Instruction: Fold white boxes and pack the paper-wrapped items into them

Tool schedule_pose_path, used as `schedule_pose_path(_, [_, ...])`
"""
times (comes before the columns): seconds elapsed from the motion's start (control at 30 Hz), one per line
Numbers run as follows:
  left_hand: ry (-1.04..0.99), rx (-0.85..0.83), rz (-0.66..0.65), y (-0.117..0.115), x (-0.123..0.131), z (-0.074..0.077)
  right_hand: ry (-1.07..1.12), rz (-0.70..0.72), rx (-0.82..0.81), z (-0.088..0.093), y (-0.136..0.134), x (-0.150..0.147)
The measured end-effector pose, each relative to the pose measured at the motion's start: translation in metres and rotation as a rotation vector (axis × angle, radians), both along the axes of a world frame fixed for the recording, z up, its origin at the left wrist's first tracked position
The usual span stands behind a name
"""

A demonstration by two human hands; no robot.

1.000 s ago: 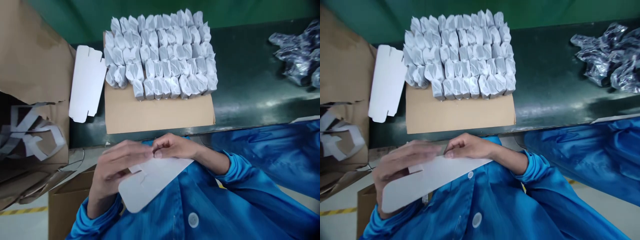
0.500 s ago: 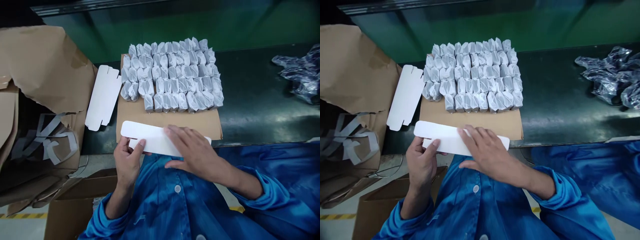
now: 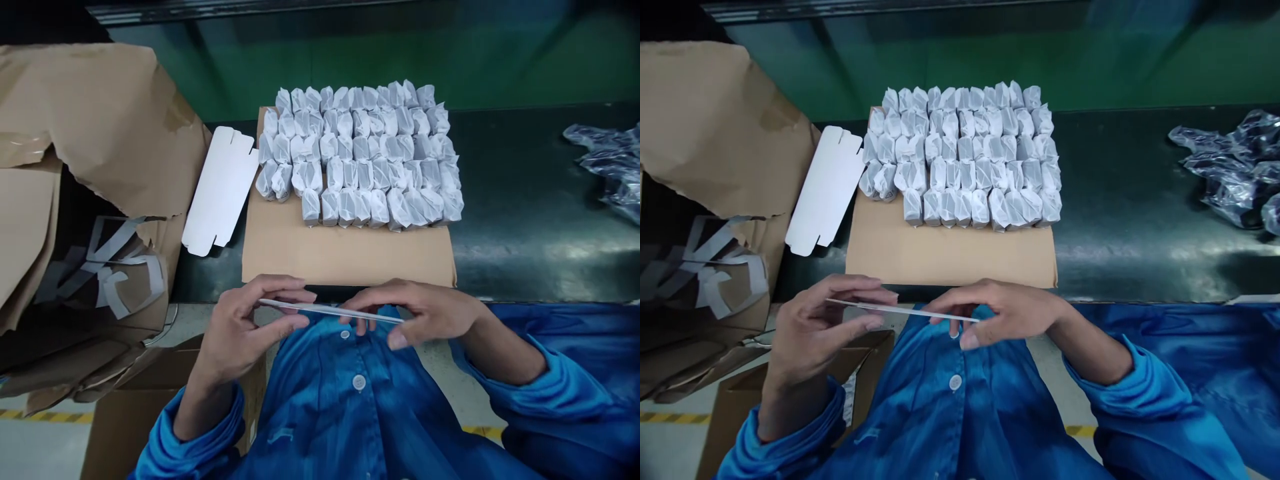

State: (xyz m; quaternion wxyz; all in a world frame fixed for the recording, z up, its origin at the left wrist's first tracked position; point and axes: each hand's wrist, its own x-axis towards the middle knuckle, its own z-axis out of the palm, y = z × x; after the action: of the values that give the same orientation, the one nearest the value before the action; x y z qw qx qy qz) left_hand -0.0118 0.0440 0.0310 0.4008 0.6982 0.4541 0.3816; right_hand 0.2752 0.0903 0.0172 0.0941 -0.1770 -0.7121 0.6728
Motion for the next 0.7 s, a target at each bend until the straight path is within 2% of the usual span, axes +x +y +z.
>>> schedule_pose_path(0.13, [-0.111, 0.260, 0.028, -0.002, 0.001, -0.012, -0.256, -0.226, 0.791, 0.014, -0.029, 0.006])
schedule_pose_path(0.17, [-0.114, 0.302, 0.041, -0.003, 0.000, -0.015, -0.300, -0.249, 0.949, 0.017, -0.036, 0.007])
schedule_pose_path(0.23, [-0.113, 0.357, 0.032, -0.003, -0.002, -0.017, -0.341, -0.254, 1.135, 0.022, -0.045, 0.009])
schedule_pose_path(0.33, [-0.060, 0.461, 0.003, -0.002, -0.007, -0.014, -0.320, -0.264, 1.191, 0.021, -0.044, 0.012])
schedule_pose_path(0.43, [-0.002, 0.485, -0.082, -0.002, -0.009, -0.006, -0.244, -0.163, 1.057, 0.015, -0.032, 0.010])
schedule_pose_path(0.5, [0.049, 0.322, -0.079, -0.004, -0.006, -0.003, -0.240, -0.105, 0.936, 0.011, -0.025, 0.005])
schedule_pose_path(0.53, [0.068, 0.186, -0.020, -0.006, -0.002, -0.004, -0.272, -0.143, 0.931, 0.010, -0.024, 0.002])
schedule_pose_path(0.57, [0.068, 0.043, 0.073, -0.008, 0.001, -0.007, -0.325, -0.208, 0.972, 0.009, -0.024, -0.003])
schedule_pose_path(0.63, [-0.008, -0.207, 0.273, -0.014, 0.009, -0.017, -0.440, -0.349, 1.159, 0.007, -0.027, -0.012])
schedule_pose_path(0.7, [-0.159, -0.345, 0.367, -0.017, 0.013, -0.028, -0.508, -0.374, 1.321, 0.005, -0.030, -0.019])
